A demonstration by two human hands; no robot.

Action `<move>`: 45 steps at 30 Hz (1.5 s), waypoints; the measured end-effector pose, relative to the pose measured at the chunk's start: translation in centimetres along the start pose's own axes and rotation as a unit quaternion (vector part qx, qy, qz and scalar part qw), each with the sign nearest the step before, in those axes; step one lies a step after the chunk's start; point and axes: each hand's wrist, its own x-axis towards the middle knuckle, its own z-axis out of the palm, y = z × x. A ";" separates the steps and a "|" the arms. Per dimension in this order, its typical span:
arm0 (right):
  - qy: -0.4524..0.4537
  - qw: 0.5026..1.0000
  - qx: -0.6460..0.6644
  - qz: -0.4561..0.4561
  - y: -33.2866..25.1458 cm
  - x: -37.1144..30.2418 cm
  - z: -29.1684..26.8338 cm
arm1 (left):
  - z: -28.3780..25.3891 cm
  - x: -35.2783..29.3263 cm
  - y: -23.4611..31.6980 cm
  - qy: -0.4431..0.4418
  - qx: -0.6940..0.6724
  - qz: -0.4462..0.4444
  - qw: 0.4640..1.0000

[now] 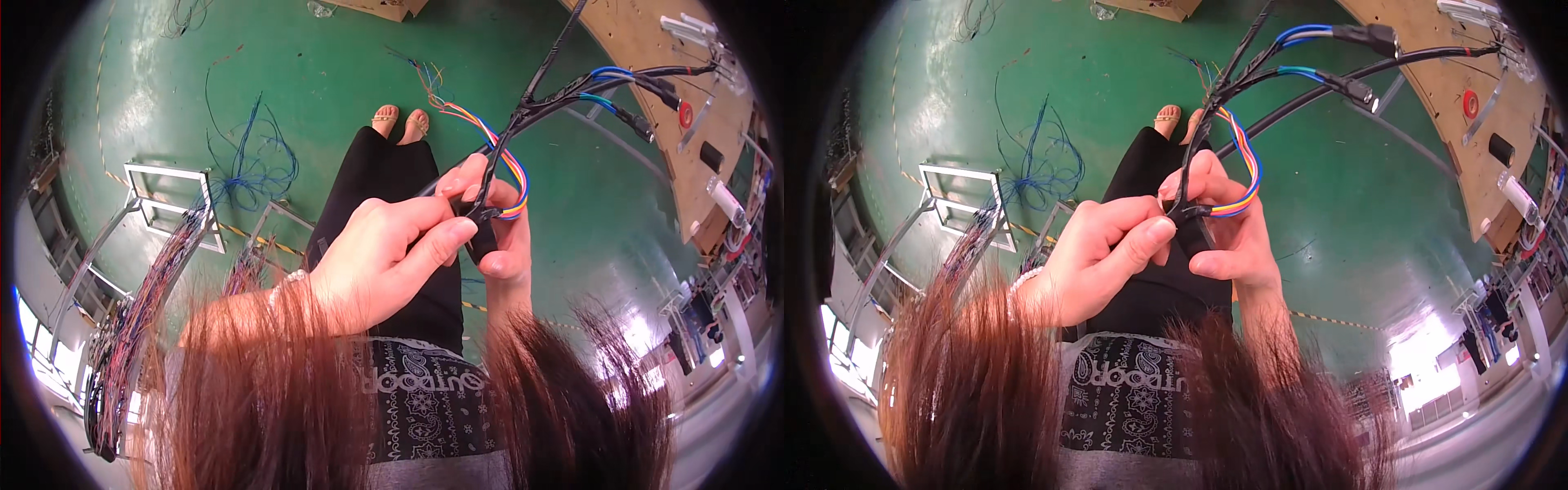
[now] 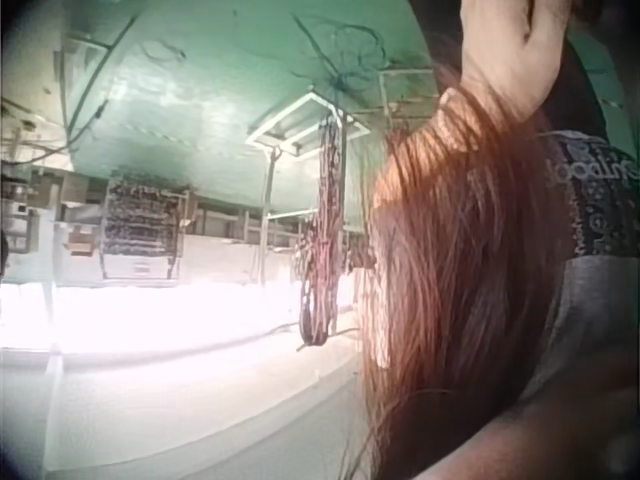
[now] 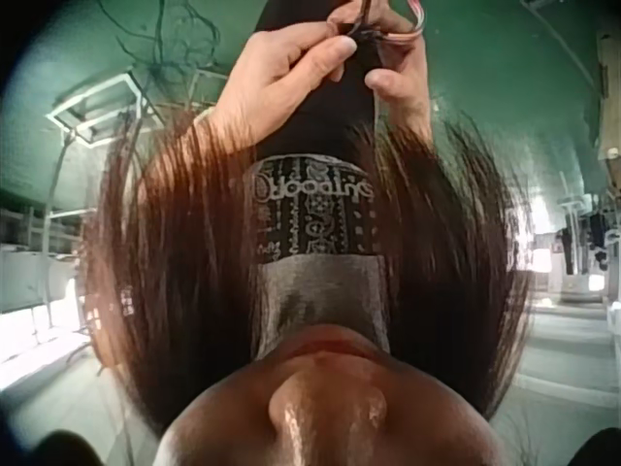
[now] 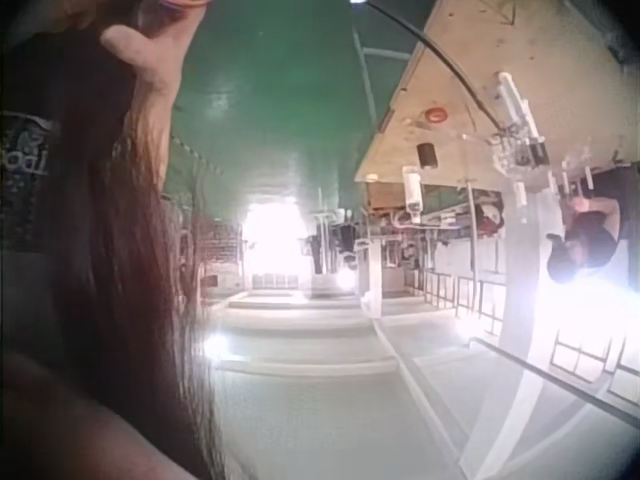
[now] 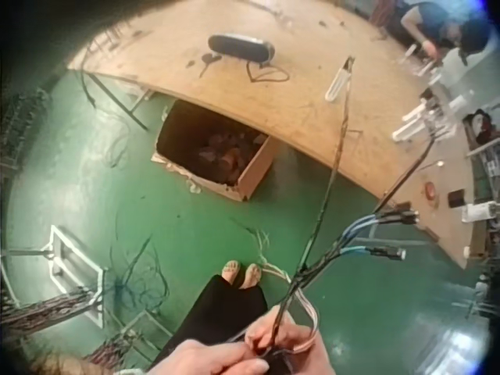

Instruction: Assemble and wrap electrical wire harnesses with tape at a manual assembly station.

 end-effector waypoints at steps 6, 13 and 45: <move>0.106 0.990 0.077 0.048 -0.5 -2.0 1.2 | 1.6 0.0 -0.1 0.090 -0.005 0.045 0.995; 0.267 0.956 0.064 0.104 -2.7 -3.9 4.8 | 2.6 0.0 -1.1 0.118 -0.023 0.081 0.989; -0.125 0.990 0.063 0.034 0.6 3.8 -1.2 | -1.6 0.4 0.7 -0.021 -0.147 -0.090 0.985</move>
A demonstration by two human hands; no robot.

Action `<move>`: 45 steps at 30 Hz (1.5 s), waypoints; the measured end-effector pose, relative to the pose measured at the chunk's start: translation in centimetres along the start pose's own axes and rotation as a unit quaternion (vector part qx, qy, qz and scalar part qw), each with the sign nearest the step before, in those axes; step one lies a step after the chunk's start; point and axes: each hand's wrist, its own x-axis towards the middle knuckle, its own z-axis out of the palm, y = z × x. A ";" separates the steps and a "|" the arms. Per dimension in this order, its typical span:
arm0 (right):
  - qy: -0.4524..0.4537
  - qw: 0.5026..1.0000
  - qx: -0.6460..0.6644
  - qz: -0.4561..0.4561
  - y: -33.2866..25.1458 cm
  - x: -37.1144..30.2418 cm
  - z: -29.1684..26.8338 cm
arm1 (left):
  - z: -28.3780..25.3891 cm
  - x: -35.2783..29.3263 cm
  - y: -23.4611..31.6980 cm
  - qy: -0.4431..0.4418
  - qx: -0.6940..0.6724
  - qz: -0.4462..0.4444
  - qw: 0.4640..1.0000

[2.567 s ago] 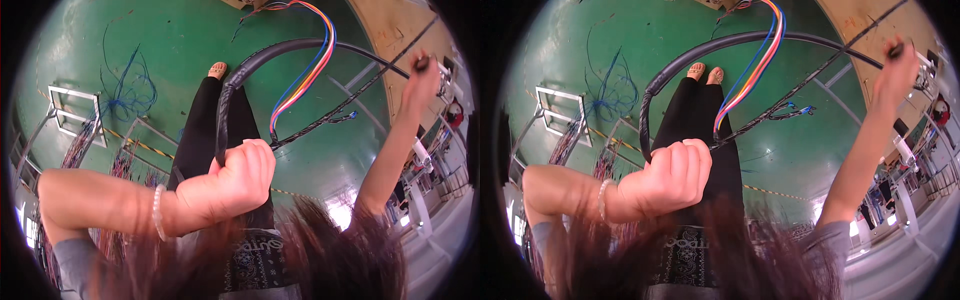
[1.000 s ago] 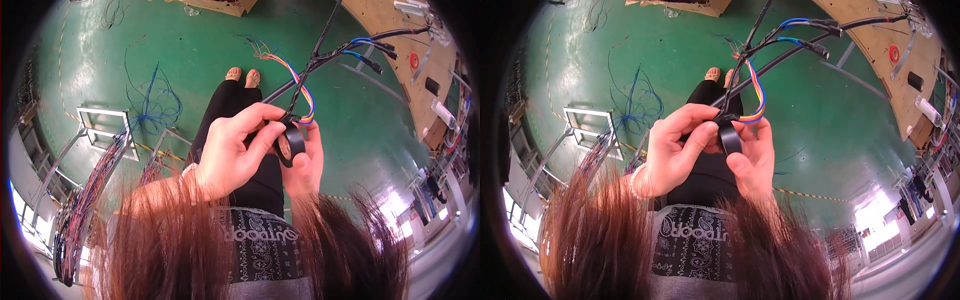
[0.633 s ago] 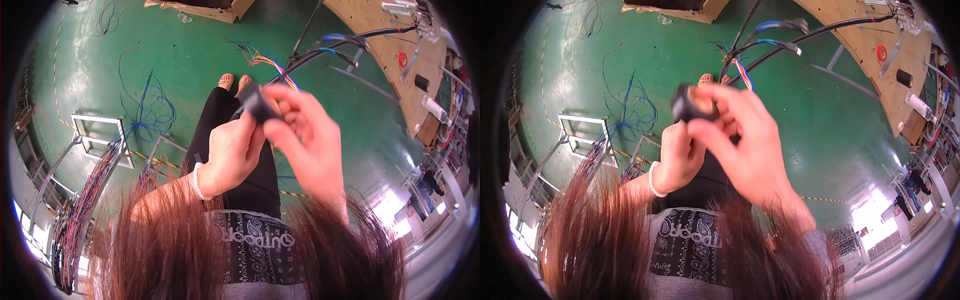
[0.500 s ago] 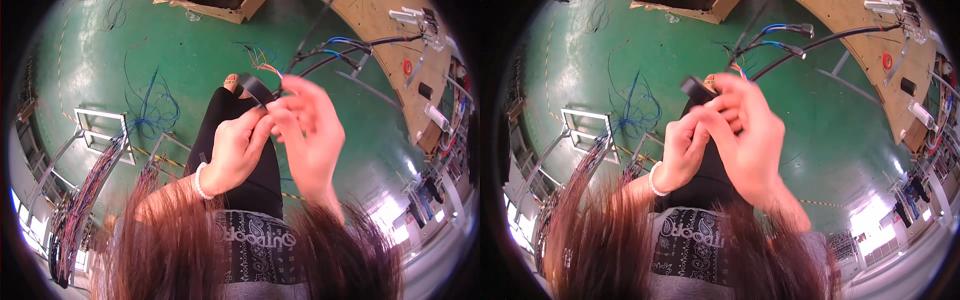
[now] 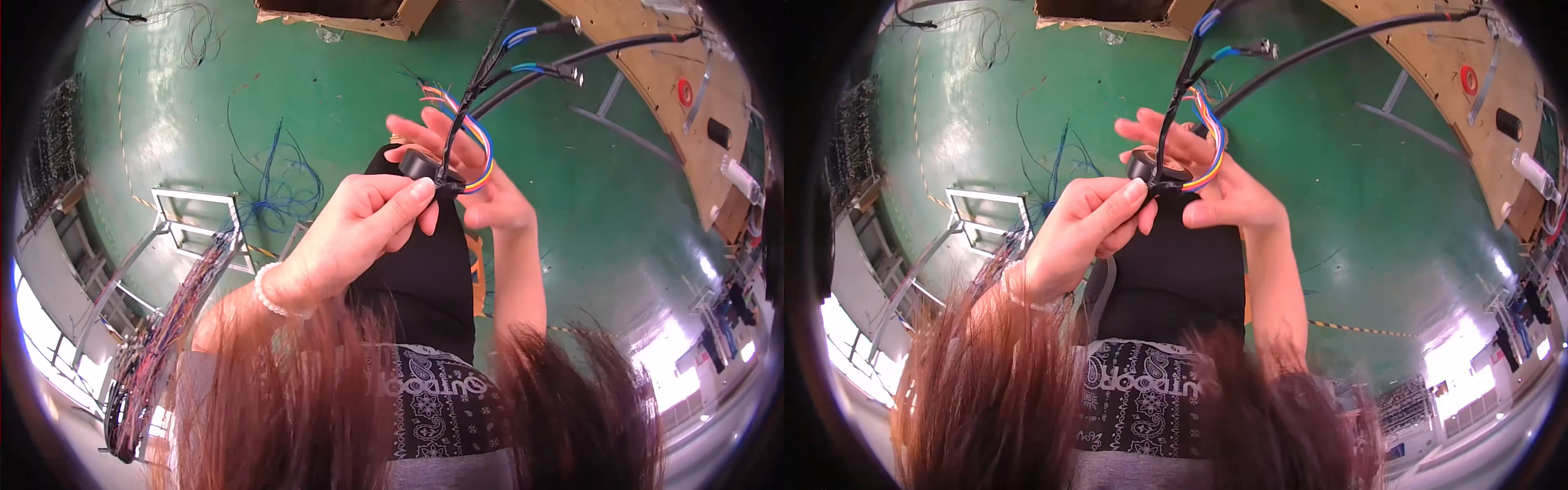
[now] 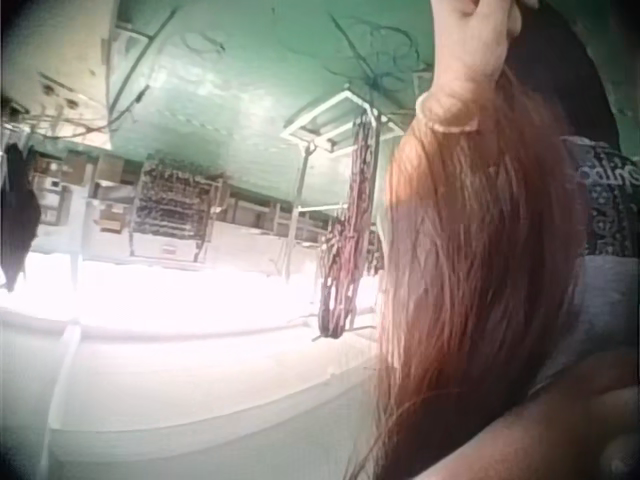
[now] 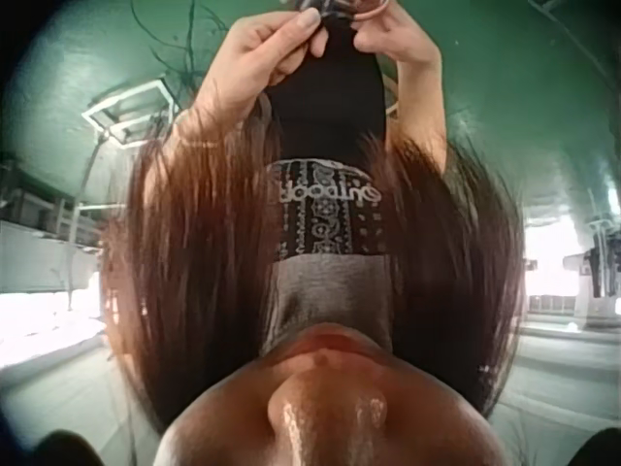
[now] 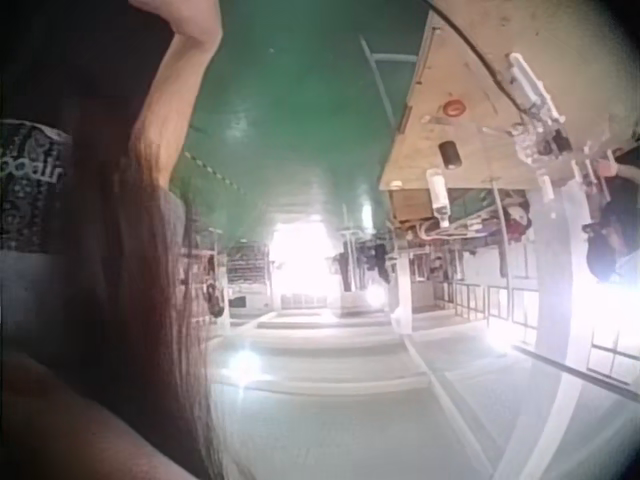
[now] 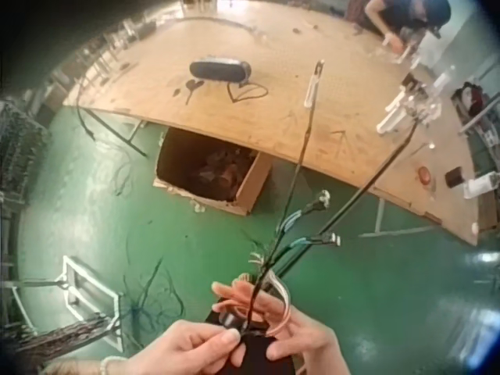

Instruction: Assemble and wrap electrical wire harnesses with tape at a manual assembly station.

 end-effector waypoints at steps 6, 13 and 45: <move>0.077 0.994 -0.018 0.076 -0.6 -1.4 1.5 | 0.5 0.1 0.1 0.021 0.102 0.007 0.995; 0.403 0.912 -0.001 0.072 -0.9 -4.9 11.8 | 0.5 0.8 -2.4 0.129 0.558 0.299 0.763; 0.411 0.896 0.098 -0.133 0.8 -2.6 7.7 | 2.3 0.2 -0.2 -0.013 0.204 0.088 0.975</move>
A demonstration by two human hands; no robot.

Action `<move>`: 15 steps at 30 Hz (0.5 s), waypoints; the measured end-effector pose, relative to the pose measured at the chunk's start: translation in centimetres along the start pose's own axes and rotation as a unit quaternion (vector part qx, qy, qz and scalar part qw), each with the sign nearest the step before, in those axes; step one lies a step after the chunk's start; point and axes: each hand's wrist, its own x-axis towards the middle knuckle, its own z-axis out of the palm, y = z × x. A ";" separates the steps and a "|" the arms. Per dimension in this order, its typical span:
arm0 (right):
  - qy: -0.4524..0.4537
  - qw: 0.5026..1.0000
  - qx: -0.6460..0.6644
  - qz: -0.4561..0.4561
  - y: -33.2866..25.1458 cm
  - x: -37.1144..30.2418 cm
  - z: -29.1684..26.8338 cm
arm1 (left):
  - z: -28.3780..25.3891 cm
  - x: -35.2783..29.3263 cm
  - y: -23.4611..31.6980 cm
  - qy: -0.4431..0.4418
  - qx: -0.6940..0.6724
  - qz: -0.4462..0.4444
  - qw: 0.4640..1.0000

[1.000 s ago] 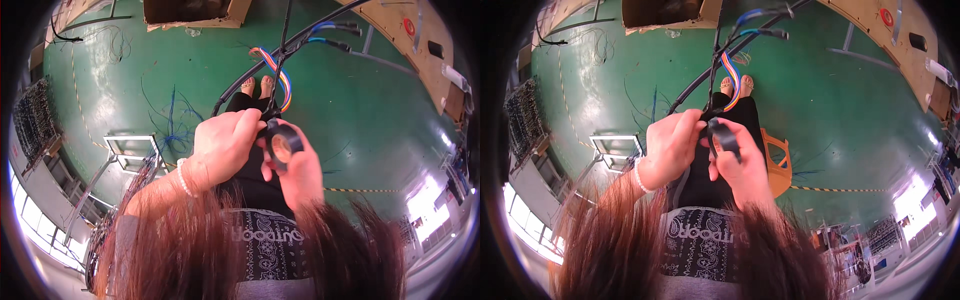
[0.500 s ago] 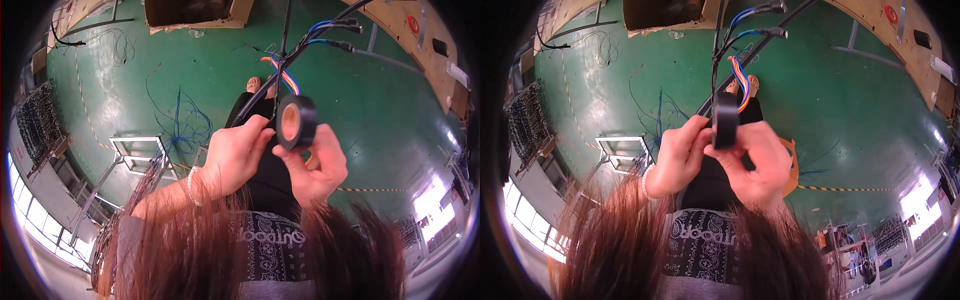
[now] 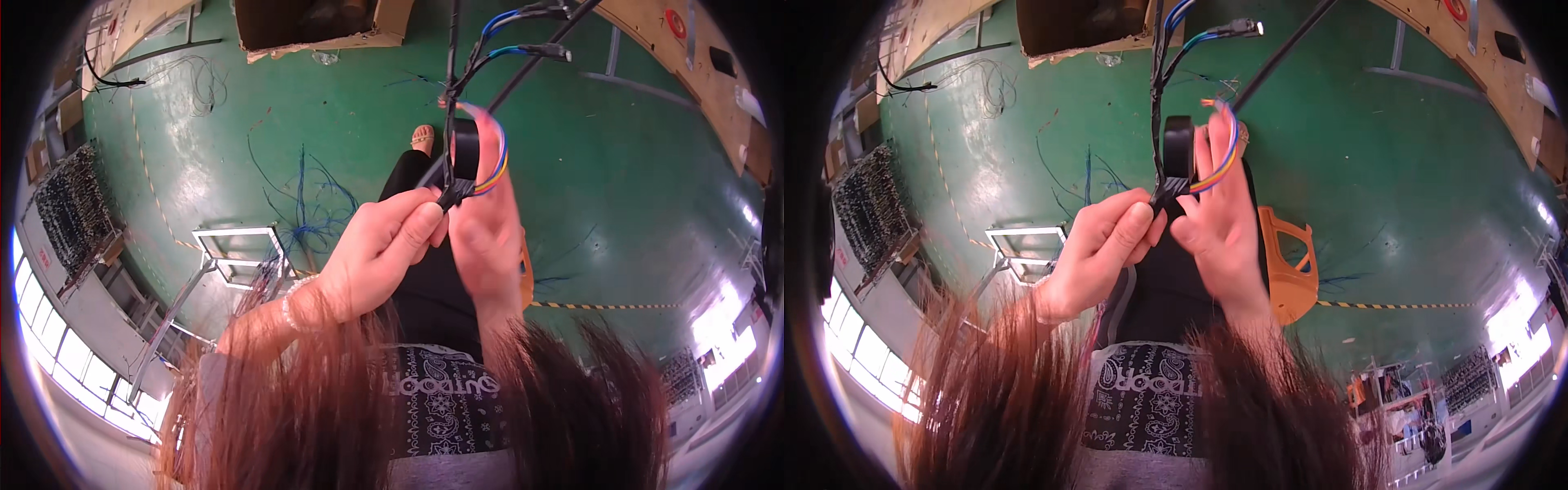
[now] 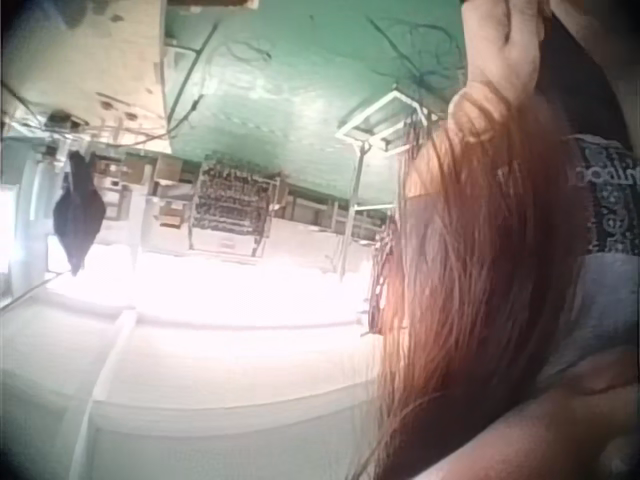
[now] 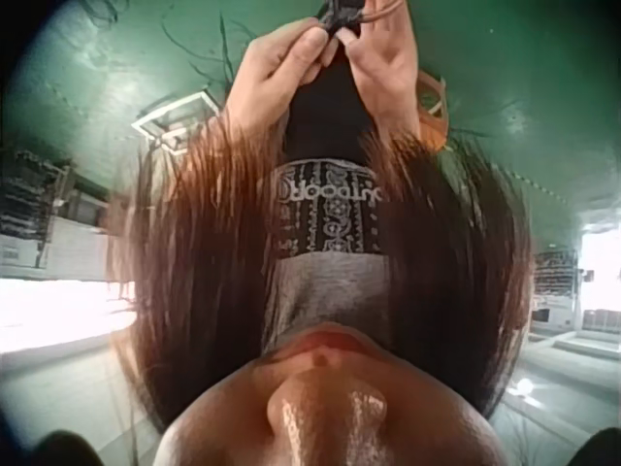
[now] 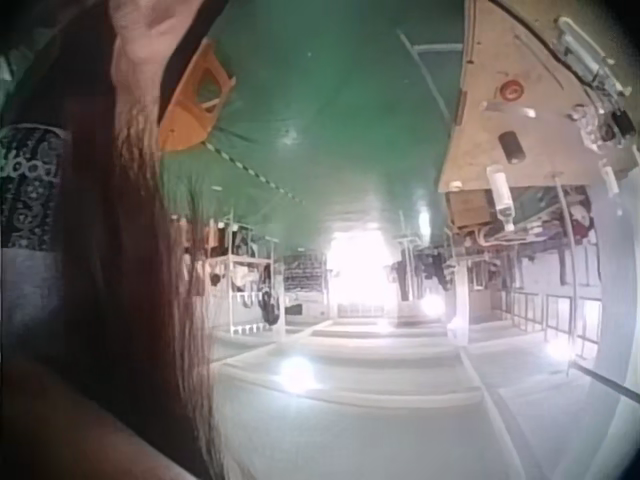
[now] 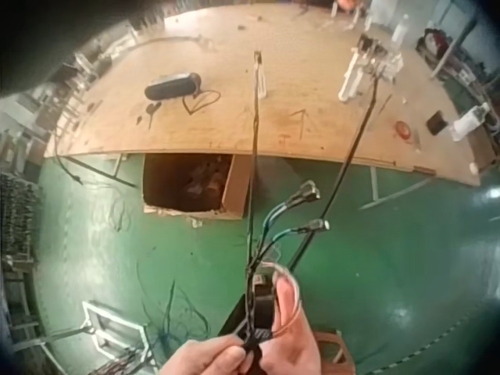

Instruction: Assemble and wrap electrical wire harnesses with tape at a manual assembly station.

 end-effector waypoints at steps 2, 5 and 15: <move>-0.107 0.990 -0.076 -0.050 -1.1 2.0 -1.3 | -0.1 0.2 0.7 -0.025 -0.005 -0.029 0.999; -0.058 0.998 -0.039 -0.002 -2.5 1.5 0.7 | -1.6 -0.8 0.0 -0.003 -0.008 -0.063 0.998; -0.058 0.989 -0.106 -0.082 2.2 0.3 -0.9 | -0.8 -0.2 -0.8 0.052 0.157 0.059 0.985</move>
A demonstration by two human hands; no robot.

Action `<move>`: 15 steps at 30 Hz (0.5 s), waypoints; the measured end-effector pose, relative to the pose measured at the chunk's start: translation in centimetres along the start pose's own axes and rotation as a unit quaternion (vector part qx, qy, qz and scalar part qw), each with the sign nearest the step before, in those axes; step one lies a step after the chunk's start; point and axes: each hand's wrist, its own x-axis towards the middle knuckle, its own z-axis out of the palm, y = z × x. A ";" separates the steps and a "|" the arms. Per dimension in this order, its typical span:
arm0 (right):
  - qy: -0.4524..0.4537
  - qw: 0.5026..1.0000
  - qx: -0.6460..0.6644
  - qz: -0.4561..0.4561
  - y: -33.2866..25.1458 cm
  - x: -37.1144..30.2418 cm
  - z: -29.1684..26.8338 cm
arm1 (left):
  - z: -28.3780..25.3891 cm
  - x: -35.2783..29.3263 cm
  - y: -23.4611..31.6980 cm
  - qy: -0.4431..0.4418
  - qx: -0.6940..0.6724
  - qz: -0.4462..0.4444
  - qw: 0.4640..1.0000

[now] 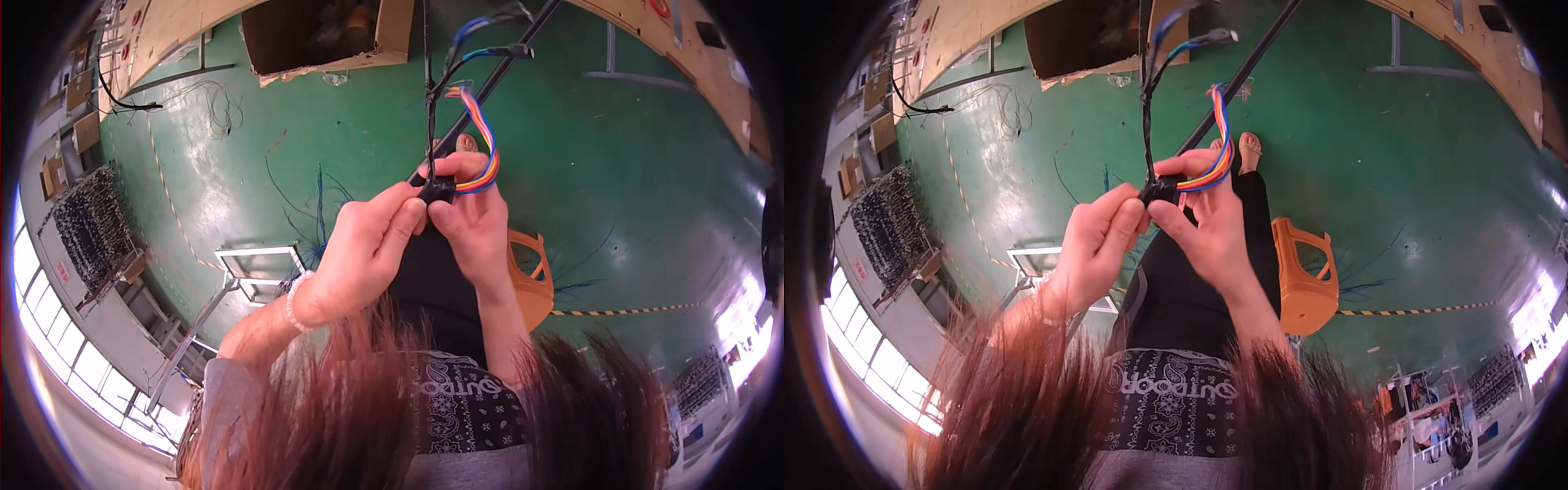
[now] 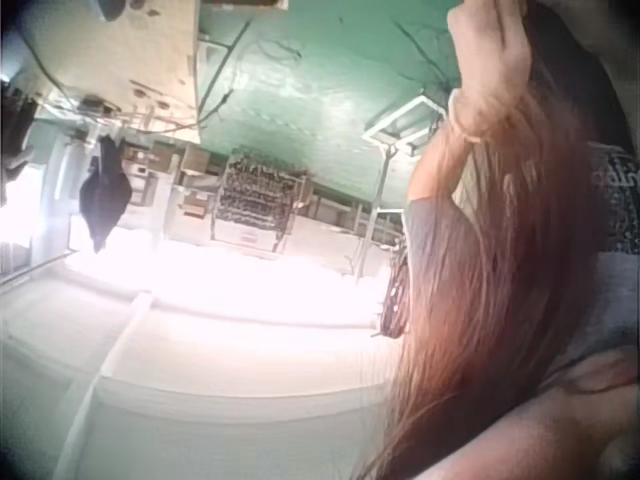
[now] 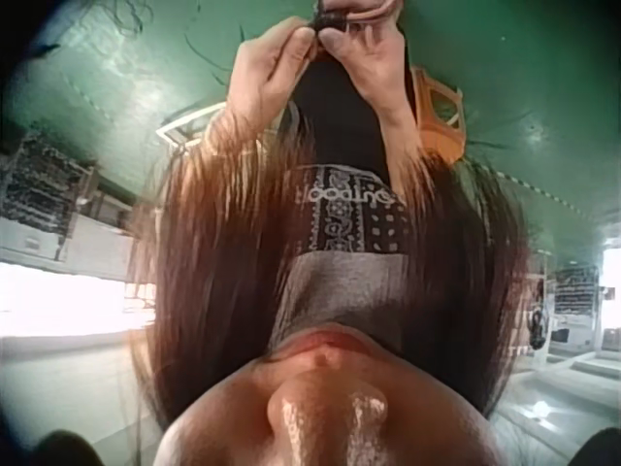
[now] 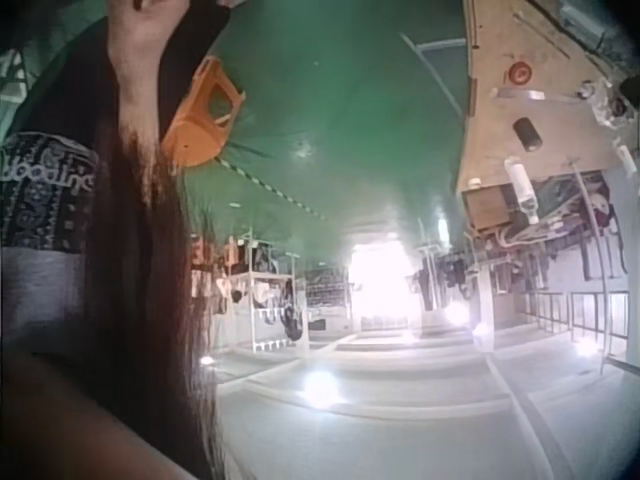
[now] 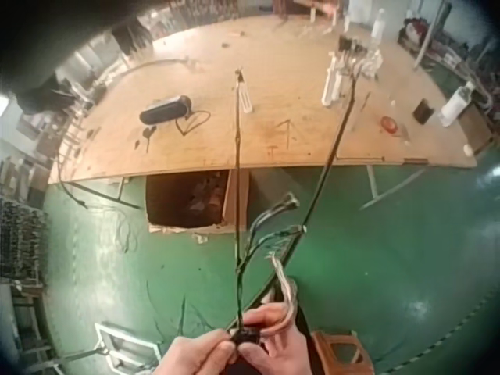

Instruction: Assemble and wrap electrical wire harnesses with tape at a manual assembly station.

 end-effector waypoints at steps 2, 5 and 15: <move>0.036 0.999 0.016 0.027 -1.7 -0.7 1.8 | 0.2 0.1 0.2 0.022 0.065 0.046 0.997; 0.127 0.990 0.027 0.055 -1.6 -1.7 4.0 | 0.3 0.4 0.0 0.027 0.158 0.065 0.985; 0.250 0.958 -0.037 0.138 -5.2 -2.1 3.6 | 0.9 1.3 -1.0 0.027 0.173 0.181 0.968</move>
